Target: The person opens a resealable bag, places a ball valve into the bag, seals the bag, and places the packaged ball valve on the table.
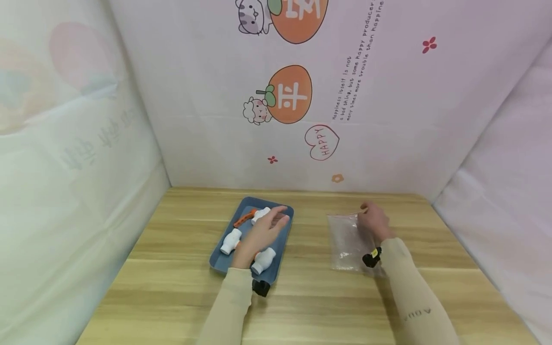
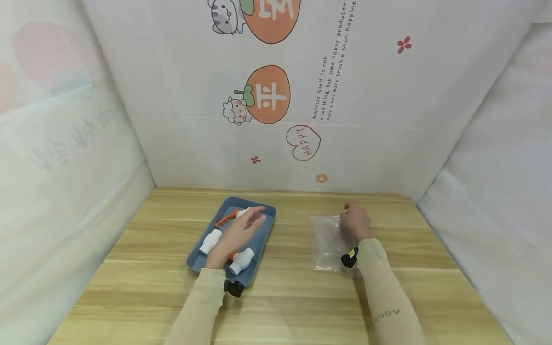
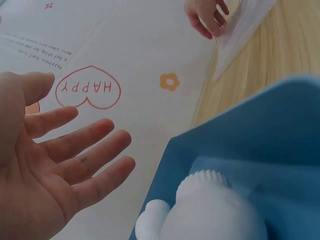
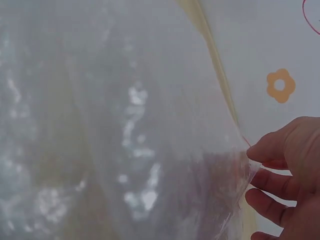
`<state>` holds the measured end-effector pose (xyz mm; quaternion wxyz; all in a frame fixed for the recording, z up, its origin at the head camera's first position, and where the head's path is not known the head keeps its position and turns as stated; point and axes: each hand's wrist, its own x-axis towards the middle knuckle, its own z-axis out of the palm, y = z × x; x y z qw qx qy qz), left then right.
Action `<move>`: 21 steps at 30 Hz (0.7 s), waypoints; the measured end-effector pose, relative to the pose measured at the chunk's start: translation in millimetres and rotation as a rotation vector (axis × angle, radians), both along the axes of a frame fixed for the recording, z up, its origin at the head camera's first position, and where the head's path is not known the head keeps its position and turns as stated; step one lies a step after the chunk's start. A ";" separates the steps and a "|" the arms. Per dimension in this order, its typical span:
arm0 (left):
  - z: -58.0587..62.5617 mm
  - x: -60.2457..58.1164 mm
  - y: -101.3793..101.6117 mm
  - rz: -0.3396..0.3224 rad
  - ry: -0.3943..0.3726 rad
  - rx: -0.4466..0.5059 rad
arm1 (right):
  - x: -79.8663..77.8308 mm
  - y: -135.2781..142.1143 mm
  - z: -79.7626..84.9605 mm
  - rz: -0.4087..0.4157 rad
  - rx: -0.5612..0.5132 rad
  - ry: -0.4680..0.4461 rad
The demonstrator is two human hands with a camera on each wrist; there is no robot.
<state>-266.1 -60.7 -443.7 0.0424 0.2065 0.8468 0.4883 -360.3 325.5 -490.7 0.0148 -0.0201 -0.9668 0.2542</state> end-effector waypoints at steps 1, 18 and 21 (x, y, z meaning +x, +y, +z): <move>-0.9 0.4 1.9 -0.007 -0.008 0.001 | 0.7 -0.3 -0.2 -0.001 -0.008 0.003; -6.4 5.7 14.6 -0.022 0.046 -0.039 | 33.0 -36.6 41.6 0.143 -0.119 0.190; -6.1 6.6 17.2 -0.027 0.040 -0.043 | 38.8 -44.0 49.3 0.148 -0.141 0.198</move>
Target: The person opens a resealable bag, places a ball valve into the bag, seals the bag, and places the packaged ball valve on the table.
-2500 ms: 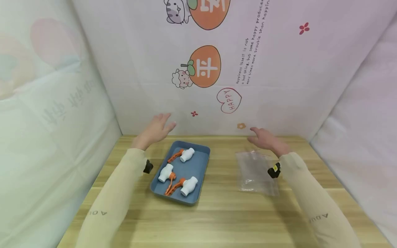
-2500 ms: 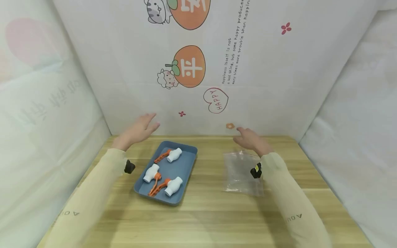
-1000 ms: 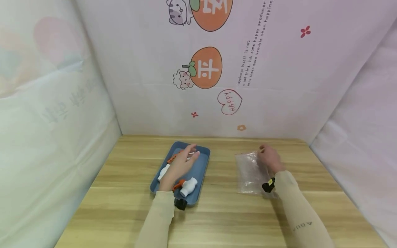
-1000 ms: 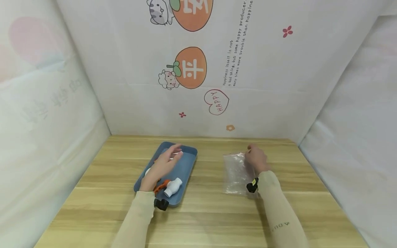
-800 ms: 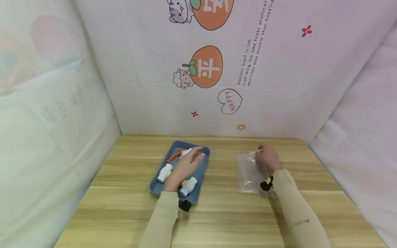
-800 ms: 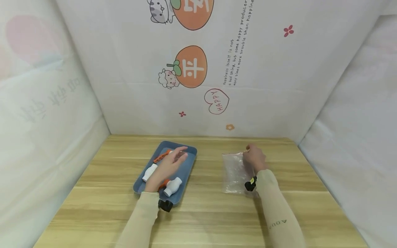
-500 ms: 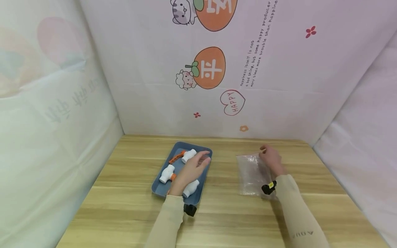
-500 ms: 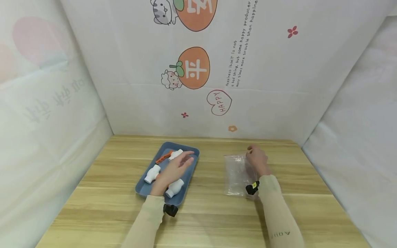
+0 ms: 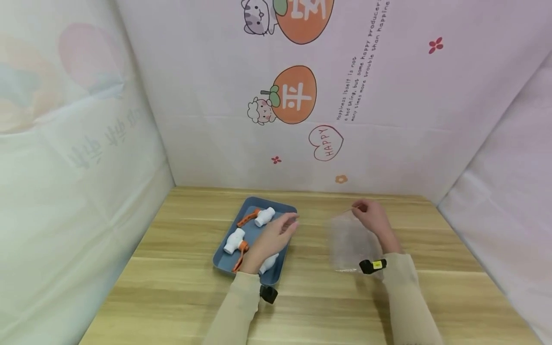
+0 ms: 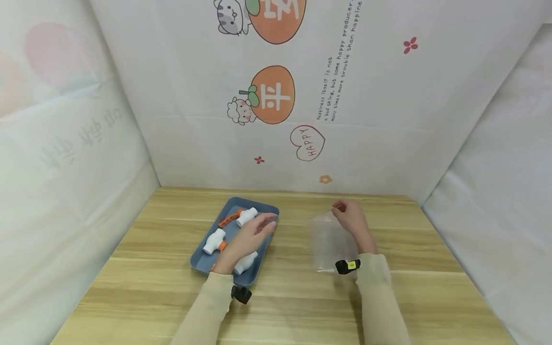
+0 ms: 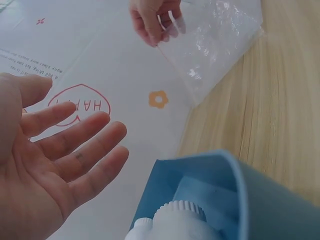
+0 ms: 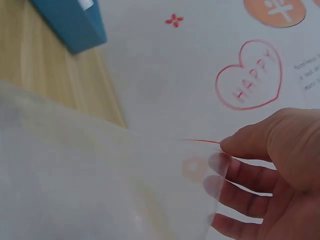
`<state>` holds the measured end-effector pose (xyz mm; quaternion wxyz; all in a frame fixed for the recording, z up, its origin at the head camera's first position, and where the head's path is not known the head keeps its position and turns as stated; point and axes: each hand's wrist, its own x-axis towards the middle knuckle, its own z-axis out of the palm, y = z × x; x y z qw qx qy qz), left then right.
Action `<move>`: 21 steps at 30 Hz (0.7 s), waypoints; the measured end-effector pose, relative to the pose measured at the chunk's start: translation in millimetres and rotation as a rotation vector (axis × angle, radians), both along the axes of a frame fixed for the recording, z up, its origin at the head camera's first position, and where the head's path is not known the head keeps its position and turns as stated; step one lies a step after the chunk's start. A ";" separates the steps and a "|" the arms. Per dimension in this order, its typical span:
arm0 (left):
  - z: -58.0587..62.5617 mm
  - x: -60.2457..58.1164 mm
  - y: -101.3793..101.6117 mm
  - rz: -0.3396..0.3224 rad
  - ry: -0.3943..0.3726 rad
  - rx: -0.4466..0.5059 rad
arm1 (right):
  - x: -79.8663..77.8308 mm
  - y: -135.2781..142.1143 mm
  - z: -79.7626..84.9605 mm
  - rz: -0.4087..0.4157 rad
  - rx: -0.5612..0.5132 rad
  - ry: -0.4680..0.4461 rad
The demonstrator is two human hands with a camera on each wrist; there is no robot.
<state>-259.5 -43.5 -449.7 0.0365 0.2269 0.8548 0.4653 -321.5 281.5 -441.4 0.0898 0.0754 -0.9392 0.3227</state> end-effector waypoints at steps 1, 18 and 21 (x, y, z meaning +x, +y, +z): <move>0.1 0.0 1.3 -0.008 -0.007 0.009 | 2.0 -2.5 2.9 0.001 -0.012 0.003; -2.0 -4.5 9.0 -0.118 -0.194 0.372 | 41.9 -81.8 51.8 0.070 -0.097 0.190; 4.5 -3.7 4.1 -0.093 -0.212 0.444 | 48.8 -97.8 56.1 0.147 -0.102 0.251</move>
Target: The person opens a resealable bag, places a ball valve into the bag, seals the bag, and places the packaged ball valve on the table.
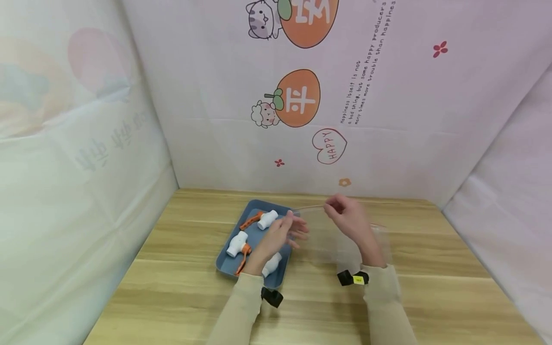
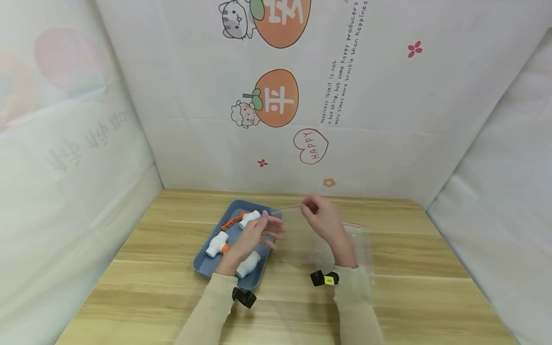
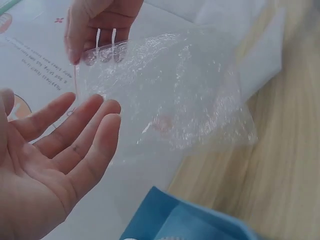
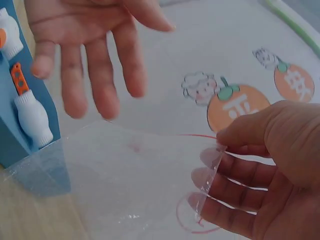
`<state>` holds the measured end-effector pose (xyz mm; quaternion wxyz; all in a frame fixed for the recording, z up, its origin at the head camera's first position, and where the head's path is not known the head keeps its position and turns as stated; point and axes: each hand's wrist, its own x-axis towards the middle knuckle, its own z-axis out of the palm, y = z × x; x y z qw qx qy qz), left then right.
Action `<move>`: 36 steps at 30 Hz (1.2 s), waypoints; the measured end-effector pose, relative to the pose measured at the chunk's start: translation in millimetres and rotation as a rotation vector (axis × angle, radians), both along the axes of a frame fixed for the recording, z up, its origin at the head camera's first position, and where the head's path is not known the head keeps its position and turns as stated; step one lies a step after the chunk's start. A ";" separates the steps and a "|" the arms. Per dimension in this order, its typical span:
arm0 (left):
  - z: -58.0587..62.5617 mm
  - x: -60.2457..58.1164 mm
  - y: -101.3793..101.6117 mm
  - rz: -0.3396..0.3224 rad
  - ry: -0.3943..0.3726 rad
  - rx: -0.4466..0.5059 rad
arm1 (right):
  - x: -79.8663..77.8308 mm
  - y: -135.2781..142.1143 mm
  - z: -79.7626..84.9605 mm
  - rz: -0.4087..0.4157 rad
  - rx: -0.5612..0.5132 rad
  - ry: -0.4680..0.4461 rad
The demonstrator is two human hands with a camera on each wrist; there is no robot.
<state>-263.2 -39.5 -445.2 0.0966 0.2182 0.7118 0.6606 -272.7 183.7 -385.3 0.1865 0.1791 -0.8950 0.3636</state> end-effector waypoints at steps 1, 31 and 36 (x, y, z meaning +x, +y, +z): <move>1.9 -0.4 -0.9 0.012 -0.002 0.019 | 2.2 -4.0 1.2 0.024 0.004 0.022; 31.5 9.6 -26.6 0.155 -0.152 -0.027 | 42.8 -55.2 15.3 0.435 0.205 0.313; 28.6 9.3 -25.1 0.137 -0.133 -0.025 | 45.7 -56.7 17.0 0.432 0.248 0.348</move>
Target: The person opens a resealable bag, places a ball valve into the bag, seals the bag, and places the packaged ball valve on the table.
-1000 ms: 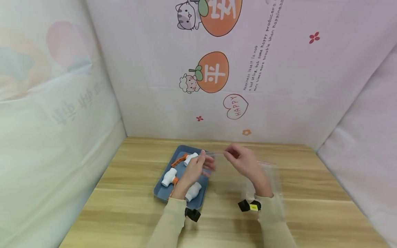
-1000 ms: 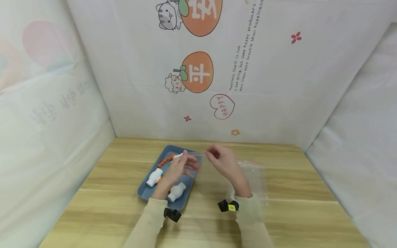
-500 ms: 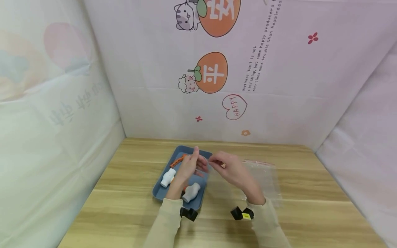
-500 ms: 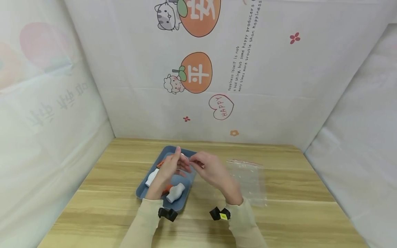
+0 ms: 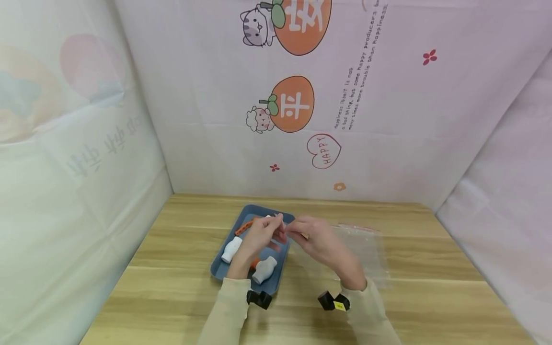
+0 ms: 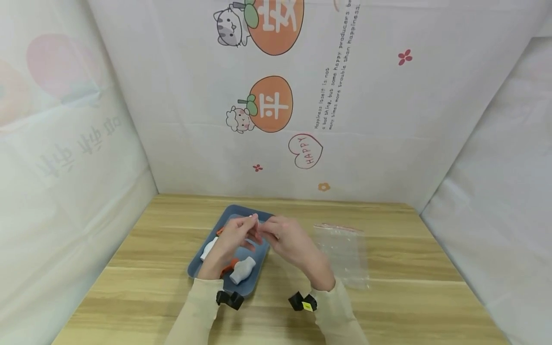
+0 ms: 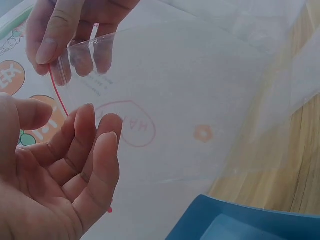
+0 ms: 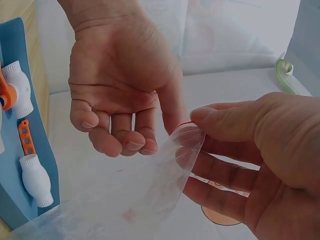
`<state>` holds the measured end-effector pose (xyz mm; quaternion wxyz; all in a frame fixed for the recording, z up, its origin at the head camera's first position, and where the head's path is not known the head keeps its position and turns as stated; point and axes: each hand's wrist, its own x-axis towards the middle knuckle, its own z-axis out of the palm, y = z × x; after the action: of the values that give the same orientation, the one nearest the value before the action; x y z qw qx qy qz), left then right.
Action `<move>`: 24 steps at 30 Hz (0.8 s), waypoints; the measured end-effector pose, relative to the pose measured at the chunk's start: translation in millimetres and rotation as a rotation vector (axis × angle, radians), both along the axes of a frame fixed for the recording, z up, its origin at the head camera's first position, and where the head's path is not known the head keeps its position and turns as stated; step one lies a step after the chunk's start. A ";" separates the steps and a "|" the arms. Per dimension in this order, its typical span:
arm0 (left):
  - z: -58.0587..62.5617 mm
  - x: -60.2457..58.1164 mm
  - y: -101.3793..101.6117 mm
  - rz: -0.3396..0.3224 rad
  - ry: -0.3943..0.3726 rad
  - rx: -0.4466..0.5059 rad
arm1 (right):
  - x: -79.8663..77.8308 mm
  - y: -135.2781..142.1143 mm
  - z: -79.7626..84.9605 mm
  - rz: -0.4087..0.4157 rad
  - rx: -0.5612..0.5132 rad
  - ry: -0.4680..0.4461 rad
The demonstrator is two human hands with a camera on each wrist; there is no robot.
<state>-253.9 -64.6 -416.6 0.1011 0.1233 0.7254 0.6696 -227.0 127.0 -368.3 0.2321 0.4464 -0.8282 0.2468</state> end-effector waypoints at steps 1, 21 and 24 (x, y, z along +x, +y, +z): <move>-1.0 0.0 0.2 0.000 0.000 -0.003 | 0.7 0.0 0.0 0.000 0.006 0.007; 6.9 4.3 -1.4 -0.040 0.015 0.066 | 12.1 -4.5 4.8 -0.009 0.045 0.083; 9.0 6.0 -1.3 -0.037 0.050 0.077 | 11.7 -4.4 5.2 -0.023 0.029 0.039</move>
<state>-247.9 -66.0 -407.6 0.0907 0.1572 0.6988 0.6919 -215.3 122.6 -363.0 0.2448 0.4449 -0.8321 0.2232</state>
